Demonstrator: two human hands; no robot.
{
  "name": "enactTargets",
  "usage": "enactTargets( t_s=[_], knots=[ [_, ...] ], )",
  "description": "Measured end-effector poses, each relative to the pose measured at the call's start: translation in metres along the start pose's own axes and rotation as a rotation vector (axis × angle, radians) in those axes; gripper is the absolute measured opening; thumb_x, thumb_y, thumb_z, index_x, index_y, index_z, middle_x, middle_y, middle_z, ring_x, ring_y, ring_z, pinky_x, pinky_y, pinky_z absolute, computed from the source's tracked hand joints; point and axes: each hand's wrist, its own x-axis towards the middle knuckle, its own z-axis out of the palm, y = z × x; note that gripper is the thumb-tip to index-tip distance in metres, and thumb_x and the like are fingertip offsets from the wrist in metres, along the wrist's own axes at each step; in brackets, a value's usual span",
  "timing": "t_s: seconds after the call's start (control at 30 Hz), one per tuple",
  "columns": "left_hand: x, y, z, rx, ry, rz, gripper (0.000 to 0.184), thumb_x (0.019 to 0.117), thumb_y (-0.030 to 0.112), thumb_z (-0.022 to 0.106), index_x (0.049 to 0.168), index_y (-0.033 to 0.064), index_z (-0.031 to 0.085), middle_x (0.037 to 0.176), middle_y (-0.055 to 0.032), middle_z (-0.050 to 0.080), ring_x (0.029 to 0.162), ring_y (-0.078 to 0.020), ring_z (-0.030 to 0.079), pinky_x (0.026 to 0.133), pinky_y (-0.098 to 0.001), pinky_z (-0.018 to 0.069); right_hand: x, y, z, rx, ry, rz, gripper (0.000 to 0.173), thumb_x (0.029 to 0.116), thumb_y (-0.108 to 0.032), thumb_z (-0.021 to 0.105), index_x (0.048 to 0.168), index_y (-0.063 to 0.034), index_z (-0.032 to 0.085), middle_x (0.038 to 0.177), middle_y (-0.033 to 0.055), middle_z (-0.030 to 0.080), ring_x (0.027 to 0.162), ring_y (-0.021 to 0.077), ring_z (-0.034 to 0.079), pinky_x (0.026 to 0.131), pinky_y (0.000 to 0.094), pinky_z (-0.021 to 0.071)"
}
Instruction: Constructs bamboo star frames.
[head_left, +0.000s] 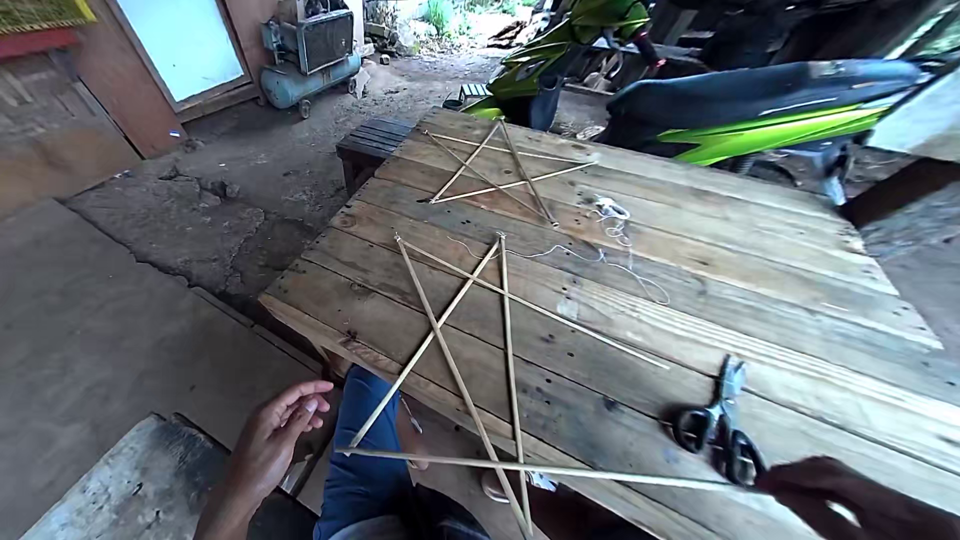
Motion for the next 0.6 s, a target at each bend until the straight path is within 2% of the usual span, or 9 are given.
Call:
enactTargets(
  t_s=[0.07, 0.23, 0.33, 0.37, 0.43, 0.5, 0.53, 0.6],
  knots=[
    [-0.003, -0.003, -0.001, 0.0, -0.007, -0.029, 0.029, 0.1001, 0.009, 0.047, 0.118, 0.0006, 0.067, 0.093, 0.0036, 0.071, 0.082, -0.0023, 0.068, 0.077, -0.0197, 0.0574, 0.007, 0.006, 0.01, 0.006, 0.008, 0.002, 0.014, 0.091, -0.001, 0.06, 0.094, 0.0119, 0.065, 0.095, 0.0046, 0.069, 0.087, -0.0029, 0.063, 0.084, 0.0197, 0.0539],
    [-0.006, -0.007, -0.003, -0.008, -0.027, -0.075, 0.028, 0.1005, 0.008, 0.047, 0.118, 0.0017, 0.068, 0.094, 0.0028, 0.07, 0.082, -0.0031, 0.068, 0.079, -0.0206, 0.0573, 0.012, 0.015, 0.012, 0.038, 0.009, 0.028, 0.011, 0.0892, 0.001, 0.059, 0.094, 0.0081, 0.066, 0.093, -0.003, 0.07, 0.085, -0.0057, 0.063, 0.083, 0.0188, 0.0544],
    [-0.006, -0.008, -0.001, -0.017, -0.005, -0.059, 0.027, 0.0998, 0.008, 0.049, 0.117, 0.0016, 0.068, 0.093, 0.003, 0.07, 0.081, -0.0019, 0.068, 0.077, -0.0193, 0.0572, 0.009, 0.018, 0.006, 0.092, 0.026, 0.041, 0.015, 0.0887, 0.003, 0.057, 0.096, -0.0019, 0.068, 0.095, -0.0126, 0.071, 0.086, -0.0062, 0.066, 0.083, 0.02, 0.0568],
    [-0.008, -0.006, 0.001, -0.013, 0.025, -0.033, 0.025, 0.0993, 0.008, 0.051, 0.115, 0.0021, 0.069, 0.09, 0.0043, 0.07, 0.077, -0.0002, 0.067, 0.073, -0.0172, 0.0564, 0.007, 0.016, 0.005, 0.115, 0.041, 0.049, 0.017, 0.089, 0.003, 0.057, 0.097, -0.0062, 0.069, 0.095, -0.0149, 0.071, 0.086, -0.0057, 0.066, 0.082, 0.0206, 0.0574],
    [-0.015, 0.003, 0.005, -0.048, 0.066, 0.021, 0.017, 0.0979, 0.008, 0.054, 0.101, 0.005, 0.071, 0.077, 0.0106, 0.066, 0.063, 0.0057, 0.059, 0.059, -0.0112, 0.05, 0.007, 0.006, 0.009, 0.174, 0.093, 0.064, 0.026, 0.0907, 0.002, 0.058, 0.1, -0.0195, 0.071, 0.099, -0.0198, 0.073, 0.088, -0.005, 0.068, 0.082, 0.0206, 0.0579],
    [-0.022, 0.021, 0.016, -0.124, -0.046, 0.037, 0.018, 0.0979, 0.008, 0.055, 0.094, 0.0089, 0.073, 0.072, 0.0147, 0.067, 0.057, 0.0086, 0.056, 0.053, -0.0098, 0.0471, 0.008, -0.009, 0.024, 0.236, 0.19, 0.032, 0.029, 0.0959, -0.006, 0.061, 0.107, -0.0301, 0.072, 0.105, -0.0204, 0.074, 0.091, -0.0034, 0.069, 0.082, 0.0195, 0.0582],
    [-0.024, 0.03, 0.027, -0.142, -0.143, 0.054, 0.018, 0.0987, 0.007, 0.056, 0.101, 0.0061, 0.073, 0.078, 0.0121, 0.071, 0.061, 0.0072, 0.059, 0.056, -0.0118, 0.0496, 0.009, -0.018, 0.038, 0.251, 0.25, -0.003, 0.025, 0.0983, -0.013, 0.062, 0.112, -0.0323, 0.072, 0.108, -0.0197, 0.073, 0.091, -0.0033, 0.068, 0.081, 0.0184, 0.0575],
    [-0.024, 0.045, 0.061, -0.14, -0.336, 0.133, 0.031, 0.1009, 0.008, 0.054, 0.127, -0.0049, 0.064, 0.105, -0.0024, 0.075, 0.082, -0.0022, 0.069, 0.07, -0.0212, 0.0572, 0.012, -0.041, 0.08, 0.325, 0.425, -0.015, 0.023, 0.0974, -0.014, 0.062, 0.113, -0.0276, 0.072, 0.107, -0.0162, 0.073, 0.086, -0.0024, 0.067, 0.074, 0.0173, 0.0564]
  ],
)
